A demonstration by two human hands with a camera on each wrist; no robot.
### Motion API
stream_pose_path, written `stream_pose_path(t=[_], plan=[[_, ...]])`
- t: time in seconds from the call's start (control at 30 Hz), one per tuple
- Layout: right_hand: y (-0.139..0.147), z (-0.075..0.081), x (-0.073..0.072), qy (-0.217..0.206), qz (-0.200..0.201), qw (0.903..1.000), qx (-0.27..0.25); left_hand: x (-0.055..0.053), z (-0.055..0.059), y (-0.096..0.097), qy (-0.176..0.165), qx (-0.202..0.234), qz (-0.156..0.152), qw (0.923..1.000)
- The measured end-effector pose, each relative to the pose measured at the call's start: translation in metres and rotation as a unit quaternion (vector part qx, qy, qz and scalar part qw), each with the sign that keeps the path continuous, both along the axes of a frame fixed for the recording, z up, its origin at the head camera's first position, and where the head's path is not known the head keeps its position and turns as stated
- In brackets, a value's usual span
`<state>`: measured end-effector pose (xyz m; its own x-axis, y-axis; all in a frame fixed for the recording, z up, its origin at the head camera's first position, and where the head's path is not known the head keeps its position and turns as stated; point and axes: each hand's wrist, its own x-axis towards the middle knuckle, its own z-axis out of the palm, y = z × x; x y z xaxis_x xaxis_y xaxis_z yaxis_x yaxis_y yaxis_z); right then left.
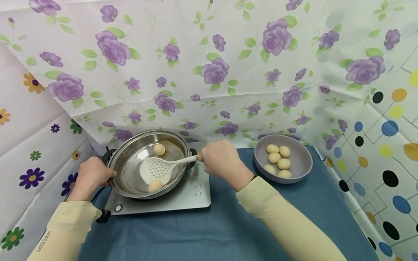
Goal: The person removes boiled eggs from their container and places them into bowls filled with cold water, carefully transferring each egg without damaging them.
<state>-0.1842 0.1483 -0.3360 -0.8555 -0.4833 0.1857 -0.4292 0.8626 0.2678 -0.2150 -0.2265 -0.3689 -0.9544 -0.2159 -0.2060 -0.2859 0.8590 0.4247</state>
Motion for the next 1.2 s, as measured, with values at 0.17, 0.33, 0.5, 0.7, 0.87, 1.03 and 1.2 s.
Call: stream_pose_path(t=[0.17,0.33,0.5,0.7,0.87,1.03,1.2], plan=[[-0.005,-0.001,0.002,-0.02,0.014,0.9997,0.002,0.0,0.0,0.0,0.0,-0.005,0.0,1.0],[-0.013,-0.003,0.003,-0.044,0.002,0.999,-0.004,0.001,0.001,0.0,-0.001,-0.005,-0.002,1.0],[-0.02,-0.002,0.005,-0.072,-0.014,0.9973,-0.007,0.001,0.001,0.0,0.004,-0.004,-0.008,1.0],[-0.022,-0.002,0.007,-0.106,-0.024,0.994,-0.006,0.001,0.0,0.001,0.014,0.0,-0.004,0.9999],[-0.021,0.002,0.007,-0.179,-0.039,0.9826,-0.032,0.001,-0.001,0.001,0.018,0.0,-0.001,0.9998],[-0.021,0.0,0.003,-0.233,-0.057,0.9683,-0.072,0.001,-0.001,0.001,0.022,0.003,0.001,0.9998],[-0.018,-0.005,-0.002,-0.258,-0.059,0.9584,-0.106,0.002,-0.002,0.001,0.022,0.005,0.0,0.9997]])
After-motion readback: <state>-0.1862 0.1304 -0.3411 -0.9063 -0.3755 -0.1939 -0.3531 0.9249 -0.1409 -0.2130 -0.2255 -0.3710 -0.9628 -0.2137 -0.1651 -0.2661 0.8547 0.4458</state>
